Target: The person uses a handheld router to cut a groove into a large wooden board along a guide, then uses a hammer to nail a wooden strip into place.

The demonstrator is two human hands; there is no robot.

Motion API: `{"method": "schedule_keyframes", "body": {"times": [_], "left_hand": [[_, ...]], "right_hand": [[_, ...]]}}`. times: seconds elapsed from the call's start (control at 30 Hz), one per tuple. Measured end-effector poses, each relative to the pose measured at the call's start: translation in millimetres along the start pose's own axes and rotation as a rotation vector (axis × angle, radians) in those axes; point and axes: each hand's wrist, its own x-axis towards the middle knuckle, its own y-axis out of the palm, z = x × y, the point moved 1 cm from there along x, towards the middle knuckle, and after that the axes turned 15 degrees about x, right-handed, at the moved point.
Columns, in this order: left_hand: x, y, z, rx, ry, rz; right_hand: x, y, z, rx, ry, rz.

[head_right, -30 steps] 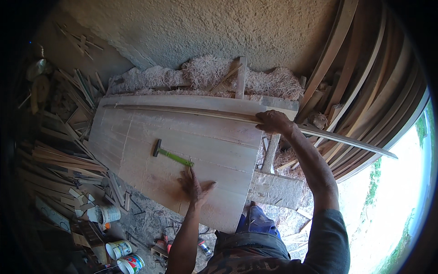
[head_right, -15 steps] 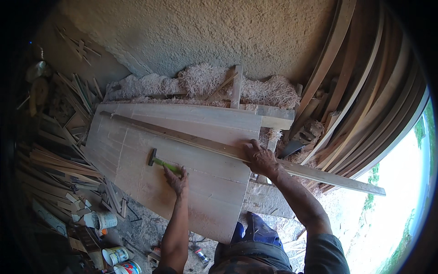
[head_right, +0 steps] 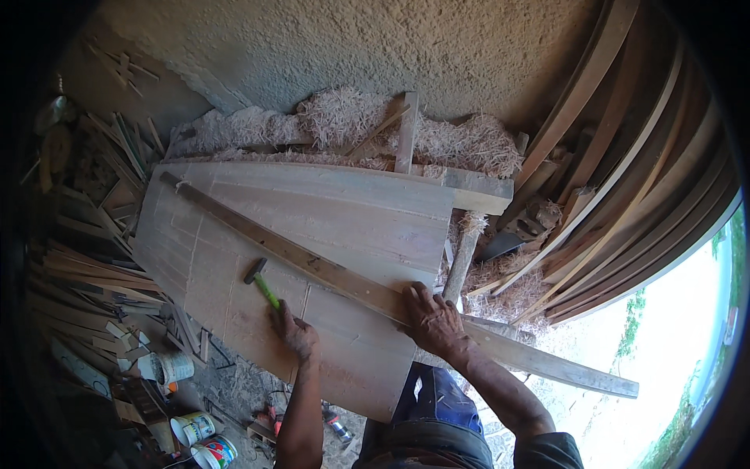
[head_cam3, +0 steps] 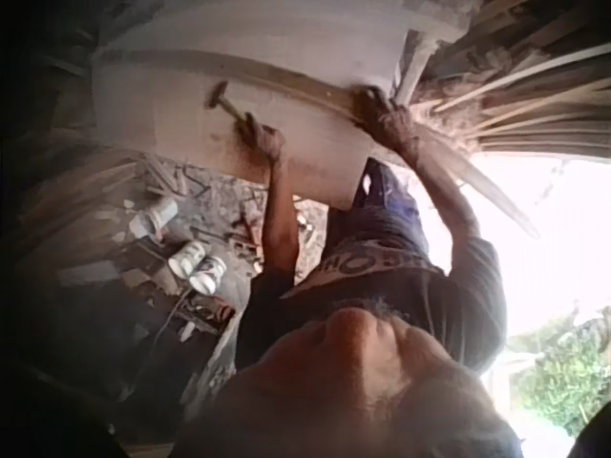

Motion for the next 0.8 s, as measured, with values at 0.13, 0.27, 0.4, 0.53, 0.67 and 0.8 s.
{"method": "schedule_keyframes", "body": {"times": [0.13, 0.27, 0.4, 0.53, 0.67, 0.8], "left_hand": [[6, -4, -4, -0.061, -0.008, -0.015], [7, -6, -5, -0.089, -0.067, 0.023], [11, -9, -7, -0.088, -0.049, 0.002], [13, -13, -9, -0.065, -0.016, -0.026], [13, -13, -9, -0.084, -0.015, -0.033], [13, -12, -9, -0.131, -0.029, -0.042]], "right_hand": [[0, 2, -6, -0.010, -0.026, -0.029], [10, -13, -17, -0.047, -0.051, -0.048], [24, -28, -24, -0.060, -0.080, -0.081], [32, -34, -30, -0.049, -0.060, -0.084], [38, -38, -37, -0.050, -0.094, -0.100], [42, -37, -36, -0.081, -0.089, -0.137]]}}
